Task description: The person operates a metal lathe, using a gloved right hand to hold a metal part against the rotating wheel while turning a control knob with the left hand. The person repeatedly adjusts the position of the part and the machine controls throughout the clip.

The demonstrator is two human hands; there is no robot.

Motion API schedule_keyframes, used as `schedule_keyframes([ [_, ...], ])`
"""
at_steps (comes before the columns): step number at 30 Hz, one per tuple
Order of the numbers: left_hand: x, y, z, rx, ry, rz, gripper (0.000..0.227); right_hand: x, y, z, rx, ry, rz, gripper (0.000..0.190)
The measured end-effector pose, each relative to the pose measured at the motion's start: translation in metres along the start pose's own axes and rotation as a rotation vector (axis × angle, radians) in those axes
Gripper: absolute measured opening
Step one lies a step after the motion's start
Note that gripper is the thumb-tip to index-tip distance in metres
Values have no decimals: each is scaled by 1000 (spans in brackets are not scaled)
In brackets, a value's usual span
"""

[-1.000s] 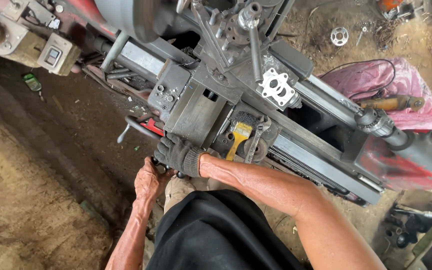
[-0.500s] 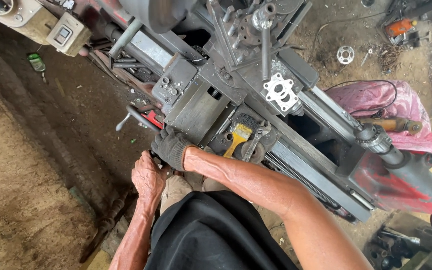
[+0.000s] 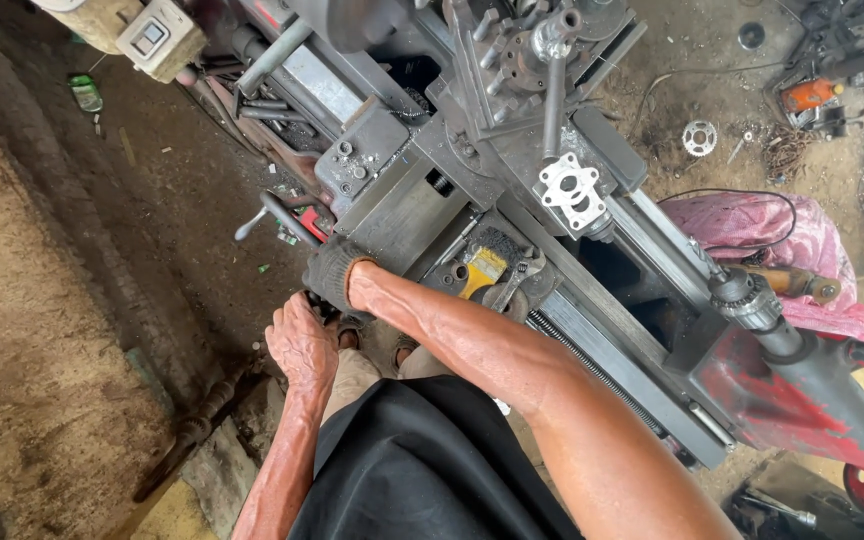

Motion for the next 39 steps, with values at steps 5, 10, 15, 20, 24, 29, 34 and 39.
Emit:
schedule_keyframes([
  [5,6,11,-3,-16,-7,28,55,19,-11,3,-29,59,85,17],
  [10,-7,-16,-4,233,-146,-271,39,29,-9,3,-23,120,100,15],
  [15,-29,-55,6,643,-478,-921,71,38,-23,5,-137,64,162,13],
  [20,-28,16,4,526,-536,-1118,61,29,6,-4,-79,96,99,25],
  [24,-24,65,-19,1173,-782,-1074,37,22,28,-7,-168,179,66,29],
  [29,-10,94,-36,1047,-742,-978,47,44,18,-16,-105,184,247,41],
  [34,-5,117,-49,855,-676,-964,53,65,0,-15,-76,191,359,42],
  [39,-14,53,-18,714,-516,-855,63,71,-7,-13,-103,177,426,43],
])
Point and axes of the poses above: each hand's wrist, its own x-axis away from the middle knuckle, its own y-axis out of the palm, z = x × y, the point moved 7 cm from there along -x, towards the middle knuckle, and after that the axes turned 11 degrees about -z, right-handed, at the moved point
